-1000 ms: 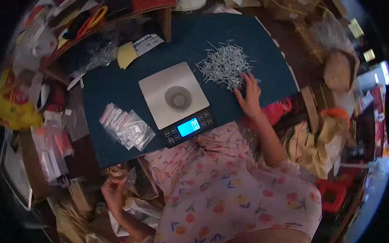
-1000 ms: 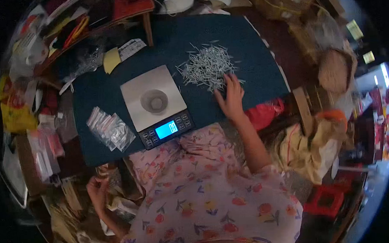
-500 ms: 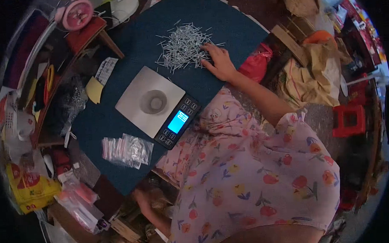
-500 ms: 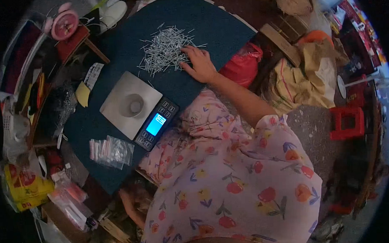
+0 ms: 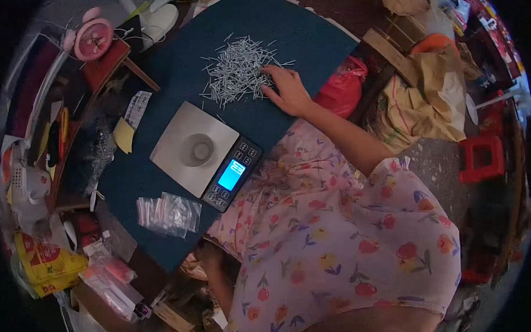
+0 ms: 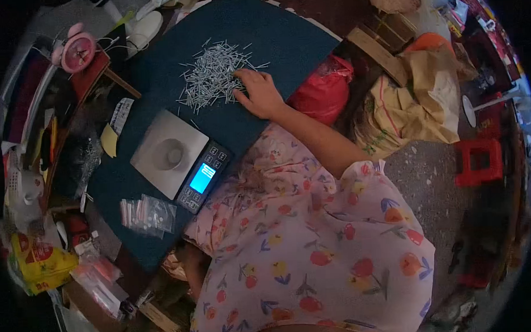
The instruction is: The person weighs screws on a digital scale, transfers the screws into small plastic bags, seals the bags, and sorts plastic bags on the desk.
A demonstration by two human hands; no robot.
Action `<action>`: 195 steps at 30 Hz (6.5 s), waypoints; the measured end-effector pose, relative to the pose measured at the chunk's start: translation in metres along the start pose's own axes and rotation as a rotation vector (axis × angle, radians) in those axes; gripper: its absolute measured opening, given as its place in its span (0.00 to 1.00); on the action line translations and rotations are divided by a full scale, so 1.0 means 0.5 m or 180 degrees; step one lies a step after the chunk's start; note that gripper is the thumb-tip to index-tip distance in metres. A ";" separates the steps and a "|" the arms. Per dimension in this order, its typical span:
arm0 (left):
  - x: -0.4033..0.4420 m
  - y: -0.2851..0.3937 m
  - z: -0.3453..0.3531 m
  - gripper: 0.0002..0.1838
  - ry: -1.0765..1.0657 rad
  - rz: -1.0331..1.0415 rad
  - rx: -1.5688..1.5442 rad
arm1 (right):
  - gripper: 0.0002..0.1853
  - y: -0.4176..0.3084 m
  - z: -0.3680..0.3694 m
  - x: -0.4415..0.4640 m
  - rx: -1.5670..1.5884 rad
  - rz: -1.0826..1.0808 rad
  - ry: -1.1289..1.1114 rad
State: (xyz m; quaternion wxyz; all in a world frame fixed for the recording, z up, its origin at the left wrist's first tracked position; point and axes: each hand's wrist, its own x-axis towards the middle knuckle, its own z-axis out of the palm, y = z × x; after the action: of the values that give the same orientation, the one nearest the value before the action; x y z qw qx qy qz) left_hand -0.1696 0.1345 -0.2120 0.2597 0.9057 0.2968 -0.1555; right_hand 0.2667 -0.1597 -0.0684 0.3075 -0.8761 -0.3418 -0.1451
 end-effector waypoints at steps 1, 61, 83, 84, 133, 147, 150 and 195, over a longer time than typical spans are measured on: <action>-0.004 0.000 0.001 0.18 0.0008 -0.0032 0.0014 | 0.23 -0.001 0.000 -0.002 0.0070 0.0015 0.0003; 0.010 0.037 0.033 0.20 -0.0147 -0.0566 0.0439 | 0.19 0.009 -0.005 -0.015 0.0711 0.0171 0.0408; -0.059 0.054 0.068 0.21 0.0153 -0.1167 0.0034 | 0.23 0.000 -0.022 -0.006 0.0657 0.0156 0.0110; -0.062 0.056 0.070 0.21 0.0174 -0.1212 0.0002 | 0.24 0.001 -0.022 -0.006 0.0610 0.0114 0.0080; -0.057 0.191 0.146 0.19 0.0200 -0.2003 -0.0749 | 0.27 0.023 -0.038 -0.010 0.0894 -0.0358 -0.0680; -0.046 0.261 0.076 0.19 -0.0173 -0.1664 -0.0333 | 0.29 0.007 -0.021 -0.007 0.0176 -0.0507 -0.0779; -0.060 0.244 0.056 0.20 -0.0117 -0.1187 -0.0152 | 0.29 0.004 -0.021 -0.010 0.0112 -0.0507 -0.0699; -0.126 0.933 -0.498 0.25 -0.1424 0.5461 -0.1690 | 0.32 -0.006 -0.048 -0.011 0.0313 -0.0556 -0.0785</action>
State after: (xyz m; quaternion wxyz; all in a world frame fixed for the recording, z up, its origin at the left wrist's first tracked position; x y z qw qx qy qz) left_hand 0.1018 -0.0757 0.1952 0.5362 0.6750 -0.5067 -0.0081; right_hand 0.2598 -0.1762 -0.0510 0.2919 -0.8381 -0.4585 -0.0457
